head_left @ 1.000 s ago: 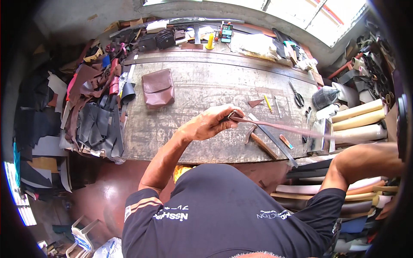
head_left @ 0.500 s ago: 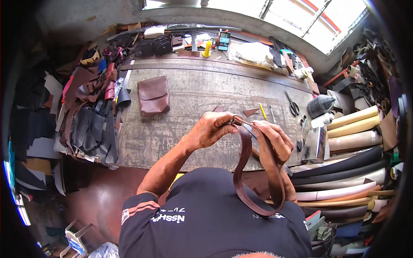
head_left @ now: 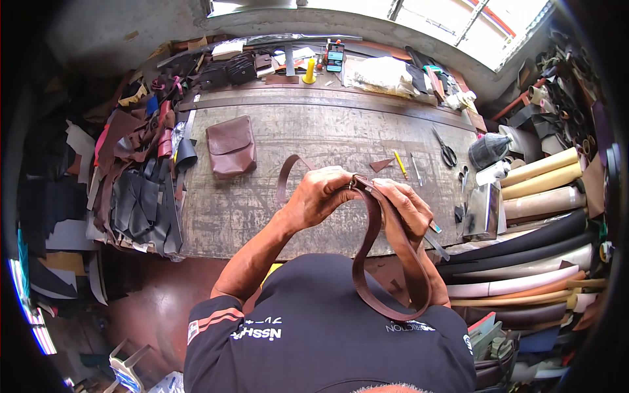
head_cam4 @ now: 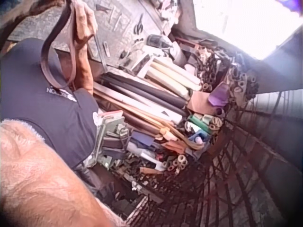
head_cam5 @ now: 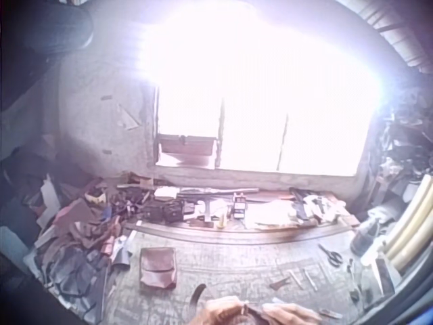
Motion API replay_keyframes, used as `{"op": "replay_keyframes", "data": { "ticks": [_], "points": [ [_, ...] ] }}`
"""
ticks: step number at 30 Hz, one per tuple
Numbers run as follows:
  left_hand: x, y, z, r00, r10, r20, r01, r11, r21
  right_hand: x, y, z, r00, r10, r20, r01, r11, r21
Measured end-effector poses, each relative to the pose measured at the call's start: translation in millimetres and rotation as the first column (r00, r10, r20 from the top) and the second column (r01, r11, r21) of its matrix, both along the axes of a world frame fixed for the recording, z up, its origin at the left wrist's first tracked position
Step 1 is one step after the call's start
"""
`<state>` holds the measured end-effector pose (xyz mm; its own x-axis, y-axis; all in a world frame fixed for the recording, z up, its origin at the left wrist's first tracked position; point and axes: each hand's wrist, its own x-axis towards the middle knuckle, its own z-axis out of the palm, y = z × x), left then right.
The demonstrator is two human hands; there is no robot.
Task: Inspecting and assembling a leather pouch, checking the strap fit and buckle.
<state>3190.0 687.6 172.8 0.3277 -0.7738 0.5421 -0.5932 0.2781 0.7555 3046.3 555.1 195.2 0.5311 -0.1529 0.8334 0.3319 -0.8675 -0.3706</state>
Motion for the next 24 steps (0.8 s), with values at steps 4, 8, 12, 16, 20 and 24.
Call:
{"op": "replay_keyframes", "data": {
  "ticks": [4,8,12,16,20,24],
  "points": [
    [-6.3,0.5,-7.7,0.996,0.081,0.031,-0.081,0.996,0.022,-1.5,0.5,5.7,0.998,-0.037,-0.042,0.026,0.974,-0.225],
    [-16.7,2.5,-20.2,0.989,0.141,-0.035,-0.138,0.988,0.07,-1.0,6.7,5.4,0.991,-0.077,-0.107,0.043,0.955,-0.295],
    [-25.7,6.5,-23.5,0.984,0.164,-0.069,-0.156,0.982,0.105,-3.7,6.6,-1.6,0.977,-0.087,-0.196,0.03,0.96,-0.277],
    [-26.9,6.0,-35.0,0.99,0.032,-0.134,-0.021,0.996,0.083,-12.0,4.5,-12.6,0.926,-0.045,-0.374,-0.016,0.987,-0.158],
    [-26.6,10.3,-47.2,0.843,-0.229,-0.486,0.322,0.94,0.116,-18.5,-13.6,-15.5,0.817,0.293,-0.497,0.014,0.851,0.525],
    [-28.6,6.8,-50.3,0.739,-0.301,-0.603,0.422,0.904,0.066,-19.8,-20.2,-19.7,0.615,0.672,-0.412,0.1,0.451,0.887]
  ]
}}
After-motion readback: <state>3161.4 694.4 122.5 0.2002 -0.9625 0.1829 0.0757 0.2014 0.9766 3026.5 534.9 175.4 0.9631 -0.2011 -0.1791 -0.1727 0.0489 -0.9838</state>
